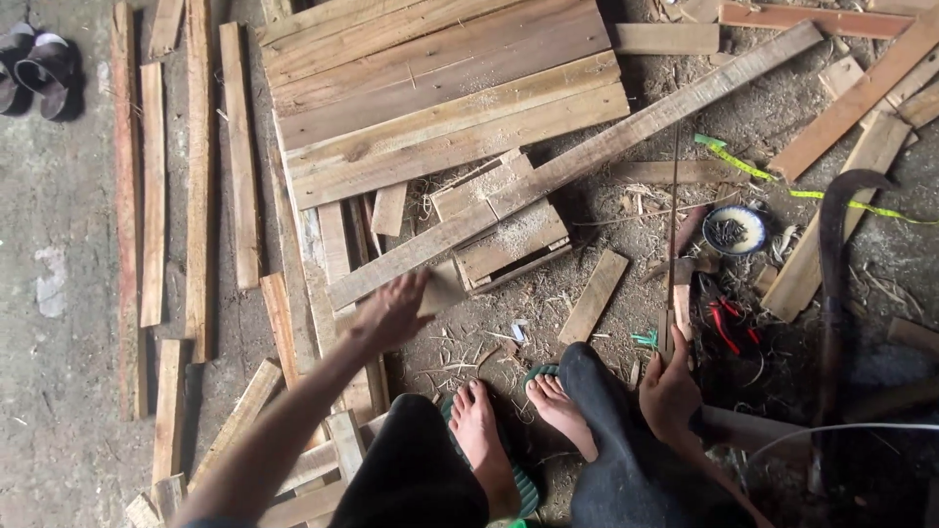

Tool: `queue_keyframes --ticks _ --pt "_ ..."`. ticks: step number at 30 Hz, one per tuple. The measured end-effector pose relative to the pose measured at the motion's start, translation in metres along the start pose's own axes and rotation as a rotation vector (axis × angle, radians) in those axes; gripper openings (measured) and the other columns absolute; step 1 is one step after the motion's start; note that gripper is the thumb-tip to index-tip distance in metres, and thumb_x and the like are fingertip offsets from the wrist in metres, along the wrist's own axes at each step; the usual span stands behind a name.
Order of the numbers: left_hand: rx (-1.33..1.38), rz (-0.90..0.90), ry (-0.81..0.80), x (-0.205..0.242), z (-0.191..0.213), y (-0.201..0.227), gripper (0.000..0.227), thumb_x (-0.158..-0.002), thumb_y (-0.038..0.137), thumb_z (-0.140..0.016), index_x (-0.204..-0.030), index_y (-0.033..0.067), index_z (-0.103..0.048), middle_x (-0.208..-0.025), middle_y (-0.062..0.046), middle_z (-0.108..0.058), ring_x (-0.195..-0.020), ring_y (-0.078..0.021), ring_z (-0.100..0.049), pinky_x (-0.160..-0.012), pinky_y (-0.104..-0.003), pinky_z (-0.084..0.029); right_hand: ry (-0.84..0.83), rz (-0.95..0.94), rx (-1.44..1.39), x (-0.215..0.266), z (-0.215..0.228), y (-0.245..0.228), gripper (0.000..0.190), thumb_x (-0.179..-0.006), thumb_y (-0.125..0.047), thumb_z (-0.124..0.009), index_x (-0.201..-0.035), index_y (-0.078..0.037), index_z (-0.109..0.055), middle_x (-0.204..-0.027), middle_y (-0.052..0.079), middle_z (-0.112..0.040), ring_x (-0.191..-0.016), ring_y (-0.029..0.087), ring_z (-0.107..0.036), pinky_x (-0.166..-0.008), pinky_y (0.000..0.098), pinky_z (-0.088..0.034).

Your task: Sawing a wooden plank with a hand saw while sitting on the ground.

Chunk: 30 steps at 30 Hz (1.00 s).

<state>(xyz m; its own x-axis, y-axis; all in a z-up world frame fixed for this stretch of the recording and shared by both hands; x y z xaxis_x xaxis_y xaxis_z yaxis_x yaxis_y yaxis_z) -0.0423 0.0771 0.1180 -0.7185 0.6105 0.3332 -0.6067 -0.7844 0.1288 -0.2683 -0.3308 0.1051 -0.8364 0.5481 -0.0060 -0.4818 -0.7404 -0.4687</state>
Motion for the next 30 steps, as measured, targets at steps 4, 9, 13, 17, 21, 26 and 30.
queue_keyframes --ticks 4,9,13,17,21,26,30 --pt "-0.042 0.068 0.000 0.017 -0.067 0.007 0.097 -0.089 0.042 -0.076 -0.155 -0.0071 -0.025 -0.128 -0.027 -0.057 -0.101 -0.0355 -0.067 -0.077 -0.046 -0.066 -0.090 -0.056 0.103 0.001 -0.025 0.012 0.064 -0.097 -0.013 -0.059 -0.156 -0.020 -0.035 -0.088 0.018 -0.075 -0.071 0.042 -0.072 -0.063 0.0533 -0.054" --pt "0.017 0.211 0.047 0.020 -0.121 0.003 0.100 -0.082 0.032 -0.083 -0.155 -0.0064 -0.026 -0.125 -0.022 -0.059 -0.100 -0.0319 -0.065 -0.080 -0.045 -0.061 -0.120 0.119 0.099 0.015 -0.044 0.011 0.070 -0.092 -0.006 -0.058 -0.156 -0.006 -0.030 -0.106 0.026 -0.070 -0.081 0.046 -0.070 -0.070 0.0550 -0.054" --pt "0.037 0.316 0.112 0.015 -0.132 -0.012 0.099 -0.084 0.034 -0.082 -0.155 -0.0056 -0.026 -0.131 -0.023 -0.057 -0.103 -0.0317 -0.064 -0.084 -0.045 -0.057 -0.429 0.039 0.174 0.000 -0.084 0.027 0.091 -0.087 -0.015 -0.063 -0.163 -0.009 -0.013 -0.088 0.026 -0.071 -0.084 0.047 -0.069 -0.081 0.0554 -0.050" --pt "0.181 0.438 0.034 0.016 -0.151 -0.025 0.095 -0.083 0.041 -0.079 -0.156 0.0037 -0.031 -0.132 -0.016 -0.054 -0.126 -0.0348 -0.054 -0.101 -0.053 -0.048 -0.470 0.209 0.274 -0.018 -0.084 0.017 0.068 -0.089 -0.028 -0.060 -0.151 -0.017 -0.036 -0.088 0.018 -0.075 -0.086 0.038 -0.074 -0.084 0.0459 -0.055" --pt "0.583 0.463 0.009 0.021 -0.130 -0.041 0.084 -0.087 0.050 -0.073 -0.150 0.0006 -0.045 -0.136 -0.026 -0.057 -0.126 -0.0478 -0.058 -0.103 -0.063 -0.049 -0.516 0.404 0.389 -0.032 -0.079 -0.007 0.048 -0.091 -0.045 -0.056 -0.135 -0.028 -0.065 -0.089 0.009 -0.080 -0.090 0.027 -0.079 -0.089 0.0337 -0.061" --pt "0.908 0.577 -0.047 0.061 -0.068 -0.079 0.058 -0.092 0.051 -0.069 -0.134 0.0114 -0.063 -0.124 -0.019 -0.069 -0.120 -0.0433 -0.064 -0.100 -0.055 -0.052 -0.665 0.443 0.111 -0.154 0.057 -0.227 0.052 -0.100 -0.024 -0.056 -0.150 -0.011 -0.053 -0.130 0.019 -0.068 -0.120 0.035 -0.066 -0.105 0.0481 -0.050" --pt "0.930 0.723 0.120 0.071 -0.051 -0.145 0.058 -0.088 0.049 -0.072 -0.135 0.0168 -0.066 -0.107 -0.013 -0.078 -0.109 -0.0352 -0.072 -0.098 -0.048 -0.054 -0.613 0.775 0.436 -0.247 -0.025 -0.280 0.049 -0.104 -0.028 -0.051 -0.151 -0.018 -0.052 -0.129 0.021 -0.065 -0.127 0.039 -0.060 -0.101 0.0562 -0.047"
Point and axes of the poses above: each hand's wrist, its own x-axis away from the middle knuckle, its own z-axis out of the back of the hand, y = z × x, the point moved 8 cm from there along -x, towards the middle knuckle
